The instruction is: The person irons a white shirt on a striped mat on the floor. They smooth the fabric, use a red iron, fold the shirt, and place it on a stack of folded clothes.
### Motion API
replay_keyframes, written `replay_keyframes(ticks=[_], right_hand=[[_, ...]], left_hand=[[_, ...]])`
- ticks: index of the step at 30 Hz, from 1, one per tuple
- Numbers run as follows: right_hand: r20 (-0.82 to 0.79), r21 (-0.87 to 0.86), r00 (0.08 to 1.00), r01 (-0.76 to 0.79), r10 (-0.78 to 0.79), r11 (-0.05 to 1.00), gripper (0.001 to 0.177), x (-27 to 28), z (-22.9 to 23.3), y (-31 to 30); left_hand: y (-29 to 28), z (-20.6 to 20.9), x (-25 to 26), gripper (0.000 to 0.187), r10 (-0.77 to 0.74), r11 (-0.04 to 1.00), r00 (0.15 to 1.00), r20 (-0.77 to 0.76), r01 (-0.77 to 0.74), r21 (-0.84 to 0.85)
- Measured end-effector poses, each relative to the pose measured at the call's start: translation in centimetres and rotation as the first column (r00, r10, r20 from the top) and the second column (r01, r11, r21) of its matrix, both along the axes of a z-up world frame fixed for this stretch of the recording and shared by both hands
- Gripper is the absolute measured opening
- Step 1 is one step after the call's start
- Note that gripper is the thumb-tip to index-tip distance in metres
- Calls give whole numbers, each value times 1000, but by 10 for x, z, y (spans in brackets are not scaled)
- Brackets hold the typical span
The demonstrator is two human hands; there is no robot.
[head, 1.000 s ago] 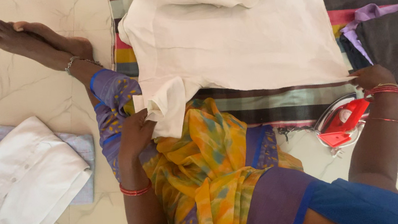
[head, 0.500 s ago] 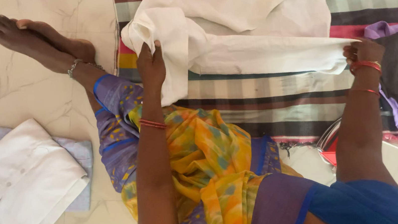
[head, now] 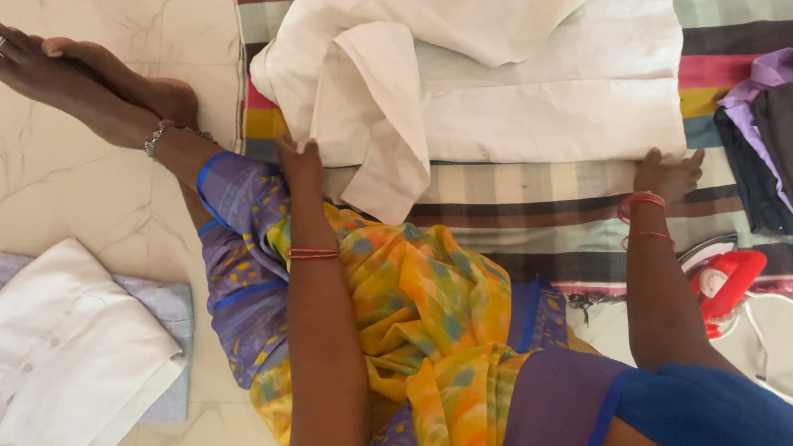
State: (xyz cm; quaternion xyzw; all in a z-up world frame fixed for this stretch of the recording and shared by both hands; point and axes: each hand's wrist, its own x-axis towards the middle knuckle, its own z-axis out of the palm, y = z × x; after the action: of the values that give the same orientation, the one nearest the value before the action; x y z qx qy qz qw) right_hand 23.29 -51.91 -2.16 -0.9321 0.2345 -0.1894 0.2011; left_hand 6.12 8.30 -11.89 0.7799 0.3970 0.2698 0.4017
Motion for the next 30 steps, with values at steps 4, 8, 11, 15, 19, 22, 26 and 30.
replay_keyframes(ticks=[4,8,11,15,19,22,26,30], right_hand=[[78,247,995,-73,56,966,38,19,-2,-26],[230,586,973,-116,-27,802,28,42,7,-42],[205,745,976,-110,-69,658,25,46,27,-44],[312,659,950,-201,-19,725,21,47,43,-43],[527,-128,794,-278,303,952,28,32,39,-7],[508,55,652,-676,563,735,16,-3,11,72],[-7,386,516,-789,857,478,47,-98,-14,206],[-187,489,511,-692,839,531,64,-117,-17,270]], left_hand=[[-12,-7,8,88,-38,999,962,-270,34,-20],[-14,5,8,57,-156,987,780,-606,153,-57],[-13,0,9,37,-28,999,938,-345,13,-44],[-21,11,8,35,27,1000,943,-332,-27,5],[-33,58,7,41,184,946,965,-188,-122,302],[-46,96,-4,32,139,861,982,-124,-58,505],[-54,97,-10,18,-225,970,953,-204,239,49],[-49,65,-15,39,-435,900,875,-213,422,-107]])
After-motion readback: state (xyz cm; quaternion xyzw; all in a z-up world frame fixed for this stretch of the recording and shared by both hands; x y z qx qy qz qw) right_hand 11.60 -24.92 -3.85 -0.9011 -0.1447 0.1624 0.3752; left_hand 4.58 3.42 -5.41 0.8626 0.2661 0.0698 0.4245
